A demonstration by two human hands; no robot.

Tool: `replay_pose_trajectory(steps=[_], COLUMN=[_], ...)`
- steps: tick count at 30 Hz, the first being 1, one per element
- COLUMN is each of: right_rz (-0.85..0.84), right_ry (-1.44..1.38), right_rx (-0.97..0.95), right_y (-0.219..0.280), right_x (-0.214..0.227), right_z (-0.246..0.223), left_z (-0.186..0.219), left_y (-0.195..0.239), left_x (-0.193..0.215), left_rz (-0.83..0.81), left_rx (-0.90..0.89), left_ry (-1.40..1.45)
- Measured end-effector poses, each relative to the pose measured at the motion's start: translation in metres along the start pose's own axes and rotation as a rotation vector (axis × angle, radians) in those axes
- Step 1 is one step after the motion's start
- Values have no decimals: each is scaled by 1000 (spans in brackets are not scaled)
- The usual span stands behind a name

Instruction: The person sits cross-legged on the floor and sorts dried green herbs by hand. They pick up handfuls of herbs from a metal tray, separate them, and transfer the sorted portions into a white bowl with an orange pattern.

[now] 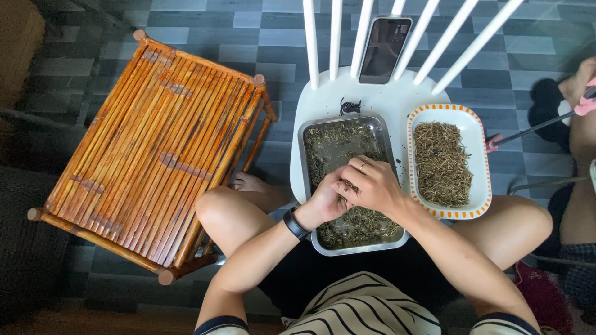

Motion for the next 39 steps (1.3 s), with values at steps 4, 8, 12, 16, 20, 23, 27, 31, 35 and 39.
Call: replay_pose_trajectory(steps=[4, 8, 12, 16, 20, 23, 27, 31, 35, 39], right_rz=[84, 178, 203, 220, 136, 133, 218, 333, 403, 539], right_ry=[-135, -308, -403, -327, -416, -453, -641, -985, -1517, -1995], right_rx=[-82, -250, -407, -458, -796, -844, -838, -859, -1070, -1211], right_y=[-3, 6, 25, 25, 49, 46, 45, 67, 49, 58], right_x=[11, 28, 27, 34, 26, 36, 38, 10, -7, -40], right_z=[3, 15, 29, 21, 21, 11, 3, 12, 1, 5], left_z=[8, 24, 40, 59, 74, 82, 83, 73, 65, 56], left_y=[12, 28, 38, 35, 46, 66, 102, 105, 113, 109], left_x=[-15, -36, -53, -54, -69, -99, -140, -153, -162, -163], left_rz=[-6, 17, 3, 2, -61, -162, -233, -245, -288, -337], left_rx=[-6, -94, -143, -290, -633, -918, -1285, -1441, -1521, -1571], left_ry=[-85, -226, -351, -467, -819, -1045, -1280, -1385, -1446, -1511])
Point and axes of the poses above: each hand's wrist, its own y-axis away from the middle knuckle, its own x-axis out of the back of the hand, z = x × y, the point moved 10 cm from there along -y, towards the middle knuckle, and after that the axes turned 1 degree about -x, right-handed, at the moved point
